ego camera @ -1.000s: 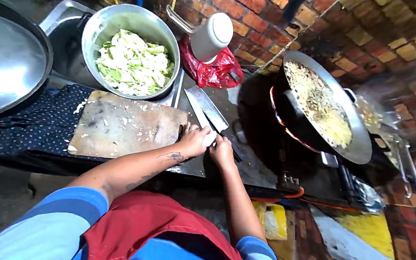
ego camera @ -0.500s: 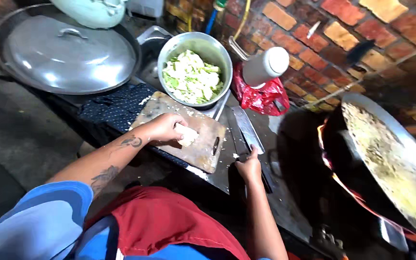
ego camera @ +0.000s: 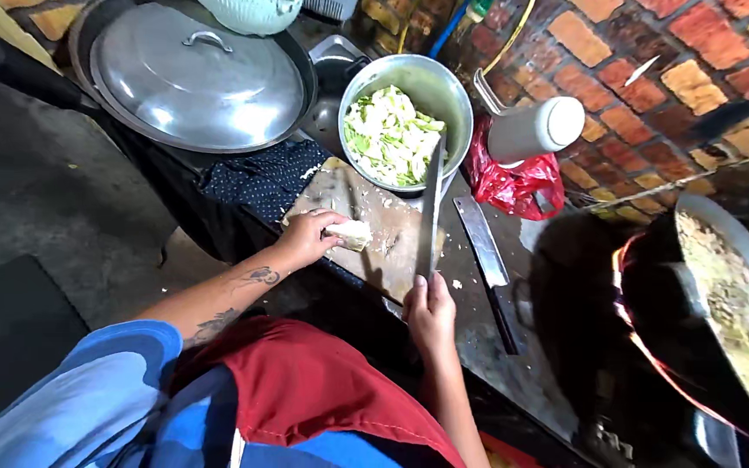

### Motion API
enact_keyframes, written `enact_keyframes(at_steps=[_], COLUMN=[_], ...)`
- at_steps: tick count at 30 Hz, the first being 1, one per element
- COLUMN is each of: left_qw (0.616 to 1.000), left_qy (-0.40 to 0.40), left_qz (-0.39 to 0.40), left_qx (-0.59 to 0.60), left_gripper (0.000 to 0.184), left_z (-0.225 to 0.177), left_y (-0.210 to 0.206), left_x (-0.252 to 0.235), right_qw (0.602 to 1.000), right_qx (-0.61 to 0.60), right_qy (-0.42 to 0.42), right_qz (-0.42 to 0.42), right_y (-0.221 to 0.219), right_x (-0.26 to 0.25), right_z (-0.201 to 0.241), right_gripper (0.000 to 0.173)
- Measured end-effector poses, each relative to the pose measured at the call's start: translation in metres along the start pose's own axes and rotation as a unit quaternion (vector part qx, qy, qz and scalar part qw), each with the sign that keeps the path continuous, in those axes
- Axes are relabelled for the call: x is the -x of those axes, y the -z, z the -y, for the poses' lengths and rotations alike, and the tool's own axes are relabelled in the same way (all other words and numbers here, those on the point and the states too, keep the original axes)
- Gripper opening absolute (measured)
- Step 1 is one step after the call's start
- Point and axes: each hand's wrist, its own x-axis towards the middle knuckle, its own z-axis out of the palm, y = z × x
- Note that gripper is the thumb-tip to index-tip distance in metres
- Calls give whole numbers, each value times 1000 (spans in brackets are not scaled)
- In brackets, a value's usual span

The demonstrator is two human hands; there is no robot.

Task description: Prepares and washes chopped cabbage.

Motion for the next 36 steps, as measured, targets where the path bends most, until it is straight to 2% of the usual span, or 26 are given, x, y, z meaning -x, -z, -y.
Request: enact_keyframes(at_steps=[4, 8, 12, 17, 22, 26, 29, 32, 34, 36], left_qw=[999, 997, 994, 993, 991, 990, 991, 991, 985, 976], left_qy=[-44, -74, -98, -100, -114, -119, -112, -51, -13, -18], left_qz=[4, 34, 45, 57, 48, 47, 50, 86, 140, 200], left_qx=[-4, -7, 9, 37, 46, 53, 54, 89, 96, 86], left_gripper=[26, 22, 21, 23, 24, 22, 24, 27, 29, 26], left_z=[9, 14, 21, 25, 28, 28, 31, 26, 21, 15], left_y=[0, 6, 6, 7, 5, 5, 6, 13, 24, 35], left_x=[2, -4, -8, -9, -11, -8, -9, -16, -24, -34], right_qw=[996, 980, 963, 953, 947, 915, 927, 954, 959, 962], right_qx=[72, 200, 268, 285, 296, 324, 297, 188, 139, 135], right_qy=[55, 14, -19, -80, -93, -178, -164, -151, -157, -160], right_qz=[-20, -14, -13, 57, 84, 159, 160, 177, 191, 177], right_y=[-52, -75, -84, -82, -85, -94, -93, -78, -67, -60], right_x=[5, 8, 11, 7, 3, -2, -5, -12, -16, -18], right_z=[17, 34, 43, 55, 54, 53, 48, 27, 18, 17], right_gripper=[31, 26, 25, 24, 22, 30, 27, 27, 31, 32])
